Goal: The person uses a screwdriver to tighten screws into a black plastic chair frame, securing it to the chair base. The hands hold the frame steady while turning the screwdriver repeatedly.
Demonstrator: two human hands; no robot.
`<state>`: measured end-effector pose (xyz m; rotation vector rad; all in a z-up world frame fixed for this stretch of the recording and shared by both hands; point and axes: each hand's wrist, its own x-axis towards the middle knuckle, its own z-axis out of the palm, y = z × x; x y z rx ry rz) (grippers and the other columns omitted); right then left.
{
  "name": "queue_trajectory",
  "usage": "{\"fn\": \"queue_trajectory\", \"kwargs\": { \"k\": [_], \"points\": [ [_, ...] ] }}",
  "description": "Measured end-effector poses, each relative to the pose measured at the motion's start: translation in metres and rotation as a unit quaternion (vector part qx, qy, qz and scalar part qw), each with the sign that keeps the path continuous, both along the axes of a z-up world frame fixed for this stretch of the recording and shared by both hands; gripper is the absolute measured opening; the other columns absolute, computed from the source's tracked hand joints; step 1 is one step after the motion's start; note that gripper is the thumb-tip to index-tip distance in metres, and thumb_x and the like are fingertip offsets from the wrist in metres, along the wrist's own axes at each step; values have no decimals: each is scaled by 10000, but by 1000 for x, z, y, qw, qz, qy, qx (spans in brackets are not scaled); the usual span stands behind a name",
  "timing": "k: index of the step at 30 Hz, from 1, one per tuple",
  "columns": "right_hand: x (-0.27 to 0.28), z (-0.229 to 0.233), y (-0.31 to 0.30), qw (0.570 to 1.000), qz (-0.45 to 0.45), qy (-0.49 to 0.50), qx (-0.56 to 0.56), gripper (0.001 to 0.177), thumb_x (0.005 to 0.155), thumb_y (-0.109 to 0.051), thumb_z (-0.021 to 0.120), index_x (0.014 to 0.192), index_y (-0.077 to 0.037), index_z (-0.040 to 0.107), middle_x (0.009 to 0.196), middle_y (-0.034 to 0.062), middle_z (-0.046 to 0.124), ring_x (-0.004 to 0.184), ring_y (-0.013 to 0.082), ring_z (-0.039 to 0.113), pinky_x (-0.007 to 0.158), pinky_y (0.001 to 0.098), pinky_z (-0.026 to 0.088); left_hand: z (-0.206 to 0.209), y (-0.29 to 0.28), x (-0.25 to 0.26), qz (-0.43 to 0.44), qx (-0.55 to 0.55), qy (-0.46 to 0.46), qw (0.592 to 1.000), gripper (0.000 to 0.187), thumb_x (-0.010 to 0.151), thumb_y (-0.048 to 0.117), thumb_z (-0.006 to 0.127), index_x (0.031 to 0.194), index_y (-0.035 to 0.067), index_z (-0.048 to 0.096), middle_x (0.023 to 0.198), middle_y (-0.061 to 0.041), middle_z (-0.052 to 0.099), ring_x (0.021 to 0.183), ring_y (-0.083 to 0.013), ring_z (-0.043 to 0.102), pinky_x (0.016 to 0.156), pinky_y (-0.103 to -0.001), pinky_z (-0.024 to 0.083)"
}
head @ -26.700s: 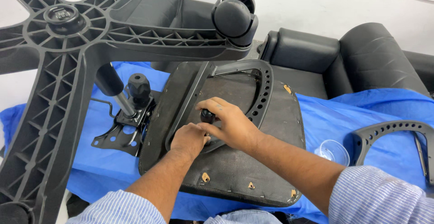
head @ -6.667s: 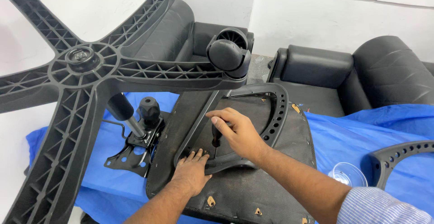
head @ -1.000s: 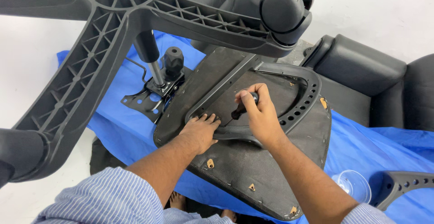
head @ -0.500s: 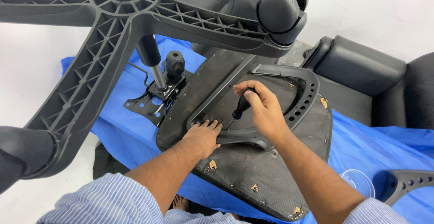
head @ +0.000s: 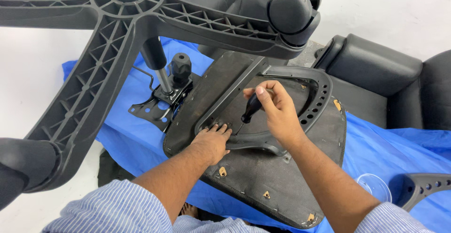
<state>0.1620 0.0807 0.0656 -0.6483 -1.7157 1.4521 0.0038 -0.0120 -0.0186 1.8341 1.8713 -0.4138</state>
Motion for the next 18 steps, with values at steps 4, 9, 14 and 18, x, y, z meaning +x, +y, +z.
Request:
{"fn": "queue_trajectory", "kwargs": {
  "k": [4, 9, 14, 18],
  "points": [
    [-4, 2, -4, 1000, -9, -10, -27, 329, 1091, -331, 449, 1137, -76, 652, 1126, 37, 710, 1081, 121, 656, 964, 314, 537, 0, 0, -1, -5, -3, 0, 1000, 728, 1054, 394, 503, 1637, 141, 148, 1729, -50, 89, 1583, -253, 120, 1292, -441, 143],
    [-11, -7, -5, 999, -20, -14, -37, 380, 1097, -359, 398, 1126, -86, 660, 1072, 31, 699, 1037, 123, 653, 937, 302, 530, 3, -2, -1, -10, 0, 2, 1000, 729, 1056, 393, 503, 1637, 130, 150, 1728, -58, 90, 1584, -257, 118, 1292, -438, 147],
    [-6, -15, -16, 981, -34, -94, 164, 412, 1163, -338, 372, 1067, -41, 642, 1016, 76, 637, 980, 162, 620, 941, 309, 506, 7, -2, -1, -7, -6, 0, 1000, 730, 1056, 387, 505, 1639, 130, 149, 1731, -52, 89, 1586, -255, 119, 1294, -439, 146],
    [-10, -12, -20, 992, -40, -33, 118, 272, 1106, -273, 455, 1161, -40, 583, 1035, 62, 691, 1055, 144, 655, 998, 299, 499, 7, -3, 1, 6, -13, -4, 1000, 713, 1058, 383, 482, 1638, 159, 133, 1728, -35, 78, 1589, -236, 96, 1296, -435, 125]
  ]
}}
